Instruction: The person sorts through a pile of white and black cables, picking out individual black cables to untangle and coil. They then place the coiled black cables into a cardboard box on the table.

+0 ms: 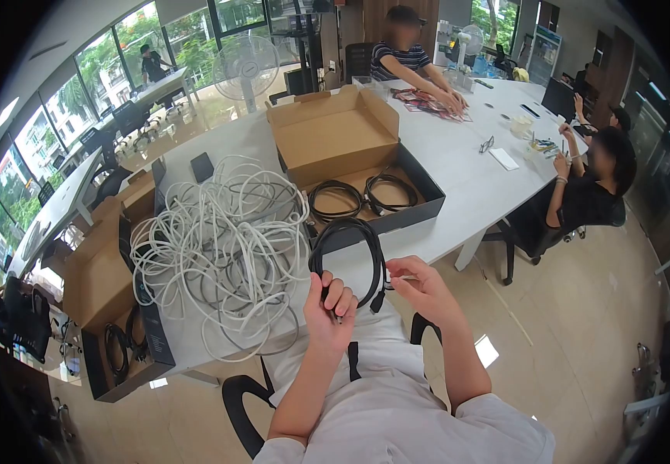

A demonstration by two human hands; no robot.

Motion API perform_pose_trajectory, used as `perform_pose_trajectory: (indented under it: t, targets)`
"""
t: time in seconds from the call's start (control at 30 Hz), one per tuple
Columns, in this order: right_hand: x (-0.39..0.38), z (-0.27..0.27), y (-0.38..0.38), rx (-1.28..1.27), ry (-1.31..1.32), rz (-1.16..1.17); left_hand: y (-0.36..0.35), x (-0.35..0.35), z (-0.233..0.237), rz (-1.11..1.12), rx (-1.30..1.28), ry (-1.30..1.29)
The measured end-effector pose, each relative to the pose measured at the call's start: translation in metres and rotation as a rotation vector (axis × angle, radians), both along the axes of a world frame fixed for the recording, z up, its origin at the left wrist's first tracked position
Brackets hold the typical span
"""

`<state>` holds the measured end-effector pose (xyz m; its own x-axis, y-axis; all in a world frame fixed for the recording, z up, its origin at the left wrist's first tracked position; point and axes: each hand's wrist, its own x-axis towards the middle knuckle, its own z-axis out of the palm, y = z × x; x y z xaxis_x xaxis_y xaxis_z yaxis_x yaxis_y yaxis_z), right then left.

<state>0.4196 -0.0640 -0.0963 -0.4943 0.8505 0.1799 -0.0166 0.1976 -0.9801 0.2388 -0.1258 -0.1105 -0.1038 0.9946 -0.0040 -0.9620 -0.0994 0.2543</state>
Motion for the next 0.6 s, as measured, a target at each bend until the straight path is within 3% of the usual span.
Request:
perform_pose_trajectory:
  t: [0.17,0.27,0.4,0.6]
  targets:
    - [-0.007,-0.003,-0.003,-0.054,-0.015,0.009,-0.002,0.006,0.001,-0.066,-0.029,-0.048]
    - [-0.007,-0.009,0.0,0.057,-0.072,-0.095,-0.002,0.007,-0.005,-0.154,0.041,-0.116]
    - [-0.013,-0.006,-0.003,-0.052,0.154,-0.101,-0.003,0.013,-0.004,-0.147,0.075,-0.048]
    - [-0.027,0.002,-0.013,-0.168,0.542,-0.265,-0.008,0.022,0.003,-0.012,0.117,0.508]
